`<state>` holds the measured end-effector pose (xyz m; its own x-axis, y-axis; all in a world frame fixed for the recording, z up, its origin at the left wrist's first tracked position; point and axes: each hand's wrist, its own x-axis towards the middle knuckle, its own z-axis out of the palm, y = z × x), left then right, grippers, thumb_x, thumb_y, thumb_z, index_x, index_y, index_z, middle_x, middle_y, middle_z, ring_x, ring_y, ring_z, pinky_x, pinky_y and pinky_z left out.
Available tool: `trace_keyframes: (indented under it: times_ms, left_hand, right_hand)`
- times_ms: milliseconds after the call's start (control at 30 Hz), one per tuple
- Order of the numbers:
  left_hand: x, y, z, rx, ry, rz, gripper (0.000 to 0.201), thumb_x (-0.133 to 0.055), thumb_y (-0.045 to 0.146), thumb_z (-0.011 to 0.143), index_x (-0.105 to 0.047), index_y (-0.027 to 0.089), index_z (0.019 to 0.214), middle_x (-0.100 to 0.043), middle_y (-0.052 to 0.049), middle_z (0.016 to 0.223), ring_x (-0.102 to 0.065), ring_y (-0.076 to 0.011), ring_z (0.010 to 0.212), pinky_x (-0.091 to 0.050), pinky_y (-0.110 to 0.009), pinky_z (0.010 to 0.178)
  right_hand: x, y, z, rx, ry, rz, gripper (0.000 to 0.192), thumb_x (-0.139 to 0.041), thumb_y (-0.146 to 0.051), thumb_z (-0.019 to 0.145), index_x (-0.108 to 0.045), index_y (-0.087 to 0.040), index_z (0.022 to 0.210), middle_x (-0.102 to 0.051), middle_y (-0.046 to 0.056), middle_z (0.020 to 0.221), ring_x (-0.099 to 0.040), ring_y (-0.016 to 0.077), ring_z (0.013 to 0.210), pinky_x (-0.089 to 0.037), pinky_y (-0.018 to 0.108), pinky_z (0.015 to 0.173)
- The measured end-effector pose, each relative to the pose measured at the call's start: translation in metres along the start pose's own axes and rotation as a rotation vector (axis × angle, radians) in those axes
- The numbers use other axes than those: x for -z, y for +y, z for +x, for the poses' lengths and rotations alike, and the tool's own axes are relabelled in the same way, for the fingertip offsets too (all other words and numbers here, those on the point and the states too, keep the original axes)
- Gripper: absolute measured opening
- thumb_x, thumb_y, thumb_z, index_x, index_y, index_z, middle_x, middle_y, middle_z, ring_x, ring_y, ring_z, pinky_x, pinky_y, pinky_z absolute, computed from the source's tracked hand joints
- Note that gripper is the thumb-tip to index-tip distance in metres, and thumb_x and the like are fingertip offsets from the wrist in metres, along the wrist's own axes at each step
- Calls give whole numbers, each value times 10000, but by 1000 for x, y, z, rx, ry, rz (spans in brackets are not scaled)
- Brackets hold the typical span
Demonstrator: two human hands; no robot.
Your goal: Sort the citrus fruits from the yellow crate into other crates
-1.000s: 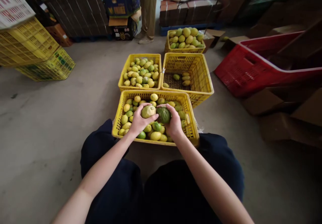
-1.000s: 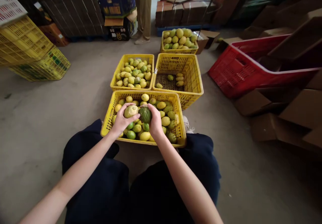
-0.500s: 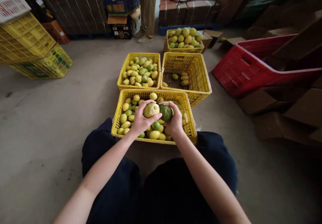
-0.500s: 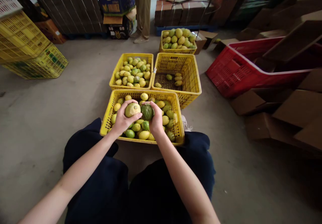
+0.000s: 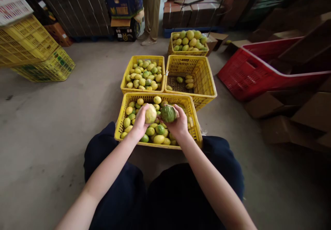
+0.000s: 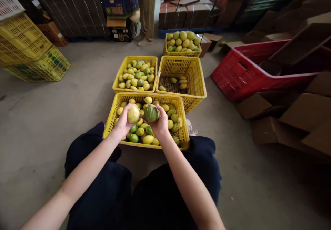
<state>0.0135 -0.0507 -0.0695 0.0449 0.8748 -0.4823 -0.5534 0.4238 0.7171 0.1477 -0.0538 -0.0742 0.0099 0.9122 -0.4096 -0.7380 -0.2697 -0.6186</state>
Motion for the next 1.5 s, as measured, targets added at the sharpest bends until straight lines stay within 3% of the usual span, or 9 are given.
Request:
trace_keyframes:
  times_ms: [133, 267, 400, 533, 767, 1033, 1400, 1500]
  left_hand:
    - [1, 10, 5, 102, 79, -211, 200, -534, 358, 949, -629, 184, 979, -699, -68, 866, -707, -246, 938, -622, -328, 771]
    - [4, 16, 7, 246, 80, -319, 323, -465, 399, 985, -625, 163, 1136, -685, -91, 861, -703, -204, 838, -612, -230, 614]
    - [6, 16, 10, 364, 85, -376, 449, -388, 441, 1016, -571, 136, 1289, -676, -118, 899, -683, -175, 733, -581, -195, 512]
    - [7, 13, 13, 407, 101, -391, 504, -375, 470, 1018, -537, 136, 1359, -676, -142, 987, -670, -164, 681, -583, -209, 504]
    - [11, 9, 16, 413, 94, -327, 514, -345, 500, 1013, -596, 119, 1250, -671, -132, 925, -622, -160, 649, -547, -223, 507]
    - [19, 5, 22, 397, 68, -274, 474, -351, 482, 973, -616, 147, 1179, -667, -118, 925, -613, -204, 726, -559, -315, 658]
    - [7, 14, 10, 352, 106, -361, 380, -381, 398, 973, -624, 146, 1122, -658, -127, 1017, -626, -161, 757, -564, -214, 595]
    - [6, 14, 9, 346, 108, -376, 362, -374, 395, 978, -623, 157, 1087, -658, -126, 952, -627, -169, 750, -567, -219, 573]
  right_hand:
    - [2, -3, 4, -141, 5, 49, 156, -537, -242, 816, -661, -166, 872, -707, 34, 681, -663, 180, 578, -524, 243, 444]
    - [3, 0, 8, -252, 26, 65, 165, -538, -278, 876, -651, -158, 883, -694, 52, 635, -665, 176, 520, -526, 218, 411]
    - [3, 6, 12, -291, 82, 72, 242, -504, -346, 946, -644, -150, 924, -712, 65, 670, -634, 155, 441, -552, 224, 420]
    - [5, 9, 14, -300, 113, 90, 236, -541, -370, 946, -642, -161, 991, -727, 56, 708, -671, 173, 490, -580, 248, 442]
    - [9, 12, 16, -357, 108, 57, 271, -503, -373, 963, -634, -144, 1024, -741, 82, 745, -692, 184, 535, -592, 266, 464]
    - [11, 13, 18, -292, 152, 139, 183, -563, -322, 913, -618, -168, 996, -709, 53, 718, -693, 195, 587, -606, 283, 490]
    - [7, 7, 14, -279, 209, 180, 201, -490, -318, 926, -605, -174, 1005, -672, 41, 654, -649, 191, 544, -596, 285, 473]
    - [7, 6, 13, -287, 207, 179, 200, -487, -323, 932, -604, -172, 991, -670, 44, 647, -650, 184, 542, -597, 272, 482]
